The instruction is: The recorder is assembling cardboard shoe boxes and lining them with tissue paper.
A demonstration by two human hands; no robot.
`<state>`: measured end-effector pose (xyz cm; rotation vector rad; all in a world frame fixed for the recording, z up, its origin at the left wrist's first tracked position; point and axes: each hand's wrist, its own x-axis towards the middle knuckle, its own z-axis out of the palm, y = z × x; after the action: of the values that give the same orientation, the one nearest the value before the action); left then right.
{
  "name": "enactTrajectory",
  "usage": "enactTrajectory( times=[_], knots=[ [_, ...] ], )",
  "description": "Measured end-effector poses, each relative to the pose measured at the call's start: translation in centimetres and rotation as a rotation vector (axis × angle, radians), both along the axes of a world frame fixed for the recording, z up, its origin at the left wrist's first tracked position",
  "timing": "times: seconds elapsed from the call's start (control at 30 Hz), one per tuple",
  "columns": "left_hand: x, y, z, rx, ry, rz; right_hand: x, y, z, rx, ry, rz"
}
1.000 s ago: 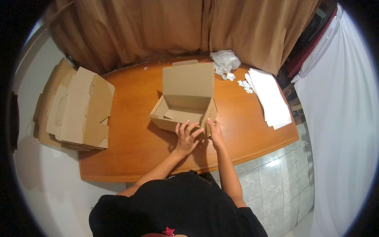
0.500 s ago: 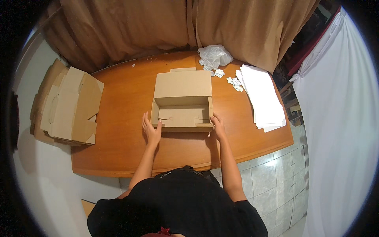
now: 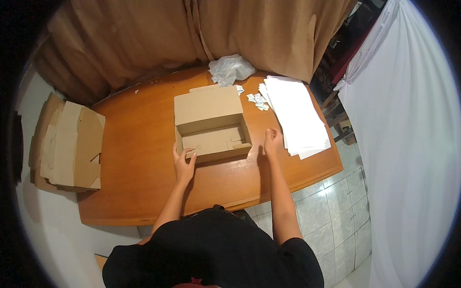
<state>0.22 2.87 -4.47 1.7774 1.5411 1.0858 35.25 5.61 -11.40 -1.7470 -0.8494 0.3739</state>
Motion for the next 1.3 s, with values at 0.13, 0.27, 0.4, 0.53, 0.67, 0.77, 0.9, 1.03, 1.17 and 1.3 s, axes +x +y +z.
enactTrajectory(
  times=[0.13,0.27,0.4,0.53,0.67,0.77,0.9,1.03,1.17,1.3],
  knots=[
    [0.6,-0.3,0.5,0.142,0.292,0.172,1.4,-0.8,4.8,-0.491,-0.553,-0.186],
    [2.6,-0.3,1.1,0.243,0.418,0.056,3.1,-1.6,4.7,-0.619,-0.748,-0.174],
    [4.8,-0.3,1.8,0.272,0.368,-0.122,4.4,-1.4,2.9,-0.565,-0.932,-0.192],
    [5.1,0.0,1.3,0.218,0.392,-0.215,4.8,-0.9,3.8,-0.509,-0.989,-0.243],
    [4.6,0.3,0.7,0.189,0.48,-0.236,6.1,-0.9,4.8,-0.494,-0.968,-0.176],
    [3.9,0.4,-0.3,0.192,0.471,-0.281,6.2,-0.7,5.5,-0.416,-0.962,-0.198],
    [3.5,0.0,-0.6,0.231,0.464,-0.263,5.2,0.4,8.1,-0.267,-0.84,-0.249],
    [2.9,-0.4,-0.3,0.233,0.441,-0.269,1.8,2.2,12.4,-0.12,-0.751,-0.146],
    [1.9,-1.4,0.1,0.225,0.441,-0.25,-5.8,3.0,16.7,0.077,-0.719,0.185],
    [0.4,-2.9,0.9,0.197,0.441,-0.233,-14.1,2.1,17.7,0.12,-0.709,0.576]
  ],
)
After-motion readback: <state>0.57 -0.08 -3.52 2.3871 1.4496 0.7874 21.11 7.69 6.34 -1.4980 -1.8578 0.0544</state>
